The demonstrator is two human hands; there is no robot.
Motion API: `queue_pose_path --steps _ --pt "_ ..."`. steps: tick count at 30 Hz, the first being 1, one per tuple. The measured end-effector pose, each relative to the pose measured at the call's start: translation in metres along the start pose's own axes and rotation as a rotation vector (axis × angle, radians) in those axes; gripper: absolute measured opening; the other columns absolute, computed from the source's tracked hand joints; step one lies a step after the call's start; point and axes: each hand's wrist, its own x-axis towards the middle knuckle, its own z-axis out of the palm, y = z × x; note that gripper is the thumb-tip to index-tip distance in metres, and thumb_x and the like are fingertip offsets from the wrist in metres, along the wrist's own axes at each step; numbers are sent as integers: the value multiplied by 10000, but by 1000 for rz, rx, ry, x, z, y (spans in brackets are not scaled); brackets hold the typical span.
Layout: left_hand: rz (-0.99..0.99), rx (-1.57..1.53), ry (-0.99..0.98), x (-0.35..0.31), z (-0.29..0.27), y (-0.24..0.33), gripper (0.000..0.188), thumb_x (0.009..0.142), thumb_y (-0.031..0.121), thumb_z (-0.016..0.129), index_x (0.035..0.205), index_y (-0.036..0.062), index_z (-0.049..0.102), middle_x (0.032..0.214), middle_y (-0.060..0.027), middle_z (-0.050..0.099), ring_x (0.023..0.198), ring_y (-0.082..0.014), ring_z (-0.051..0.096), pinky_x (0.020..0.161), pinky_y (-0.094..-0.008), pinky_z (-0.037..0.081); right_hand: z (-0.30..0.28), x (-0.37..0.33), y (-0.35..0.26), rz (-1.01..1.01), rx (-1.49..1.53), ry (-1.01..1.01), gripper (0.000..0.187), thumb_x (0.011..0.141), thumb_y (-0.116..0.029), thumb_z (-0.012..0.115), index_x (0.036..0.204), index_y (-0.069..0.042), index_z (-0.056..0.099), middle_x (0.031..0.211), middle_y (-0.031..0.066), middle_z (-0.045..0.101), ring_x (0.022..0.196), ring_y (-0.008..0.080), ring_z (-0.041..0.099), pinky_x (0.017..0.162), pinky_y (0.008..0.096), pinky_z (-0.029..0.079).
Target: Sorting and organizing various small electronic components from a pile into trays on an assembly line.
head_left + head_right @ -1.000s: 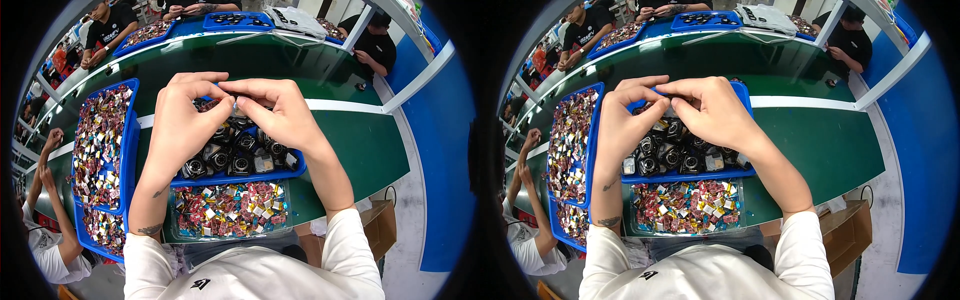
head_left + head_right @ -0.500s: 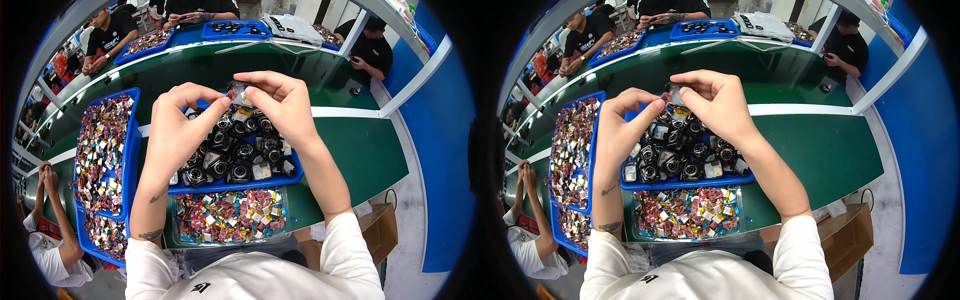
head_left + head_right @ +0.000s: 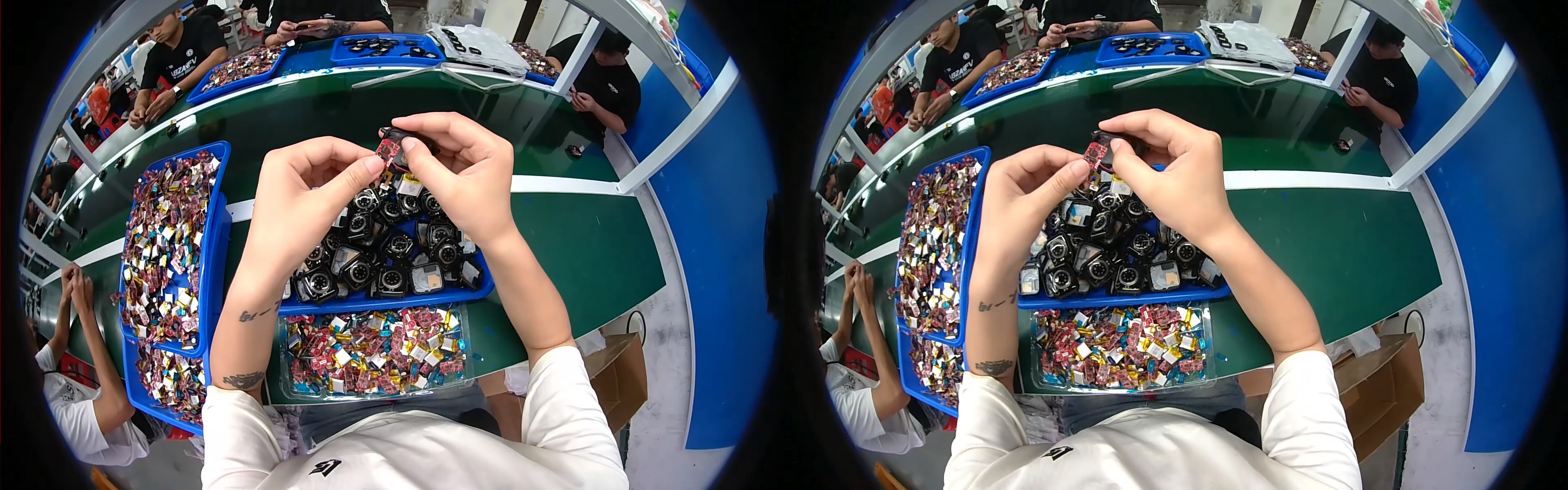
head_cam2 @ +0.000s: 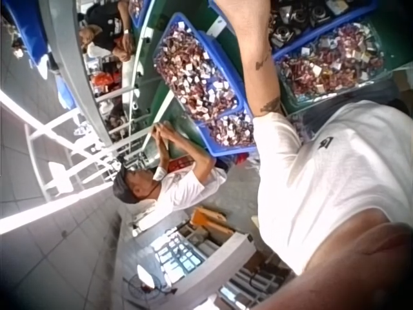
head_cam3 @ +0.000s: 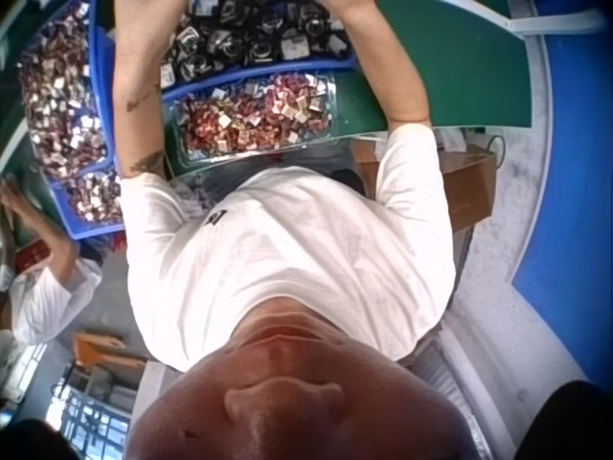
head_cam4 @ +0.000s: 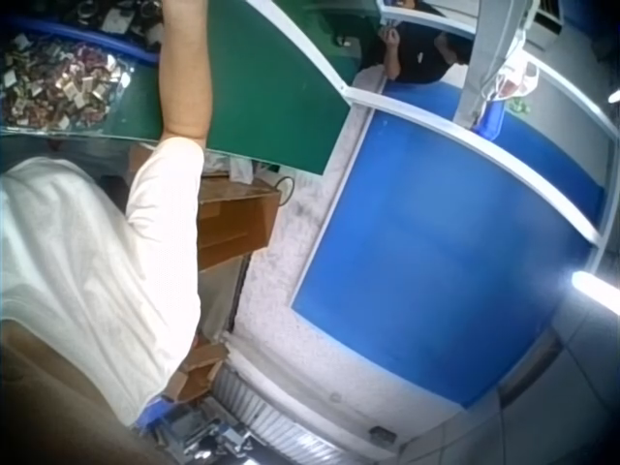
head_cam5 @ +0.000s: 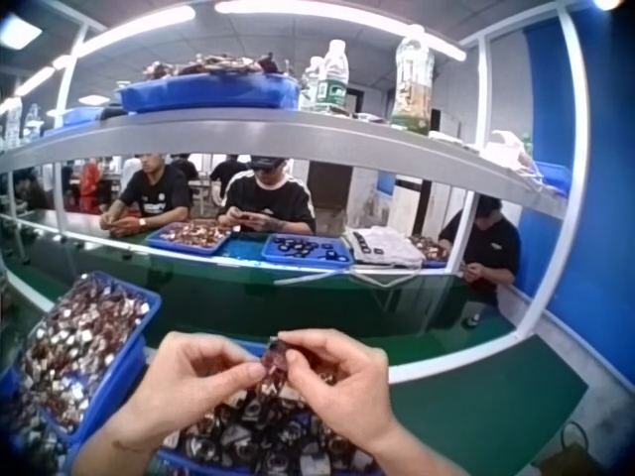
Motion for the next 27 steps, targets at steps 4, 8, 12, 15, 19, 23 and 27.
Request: queue_pose_path --steps 4,8,12,15,19,23,27 --pt "-22 -107 12 1 2 -1 134 844 95 681 907 -23 674 810 -45 670 749 -71 604 698 -201 459 0 0 -1 -92 -68 -5 208 828 11 607 1030 18 656 908 86 694 800 91 647 685 208 528" --pt "-37 -129 54 0 5 3 121 824 68 697 889 -16 639 798 -59 671 755 -73 614 702 -195 463 0 -3 -7 -53 -29 -36 215 808 3 632 1021 17 657 902 81 690 805 95 646 682 220 533" --pt "54 -85 196 2 10 -3 226 772 99 761 824 35 551 701 -35 653 632 -26 567 565 -159 410 1 -4 -8 13 34 -36 203 805 -23 673 1003 15 651 910 79 685 816 96 644 683 221 531" --pt "103 72 214 3 10 -8 214 770 98 761 820 32 564 674 -10 624 610 -22 538 558 -162 397 -1 -4 -10 45 64 -51 196 813 -15 666 1007 14 648 909 78 685 820 105 648 711 227 529" --pt "121 -24 188 5 4 -1 173 815 130 726 807 18 595 695 -2 620 649 -45 582 602 -171 428 -22 11 0 92 11 -64 200 823 -6 655 1018 30 638 913 99 689 821 132 663 755 252 530" --pt "188 47 265 4 -13 4 172 832 158 714 801 10 632 712 -5 635 686 -65 613 647 -187 445 -97 47 59 199 -163 153 188 827 -13 639 1000 63 646 894 144 697 813 165 679 738 254 532" --pt "237 84 310 7 -14 6 170 831 155 708 793 -8 673 696 -24 652 659 -68 611 619 -185 435 -189 57 145 564 -282 386 192 773 -48 677 945 36 691 858 108 701 751 150 668 672 249 520"
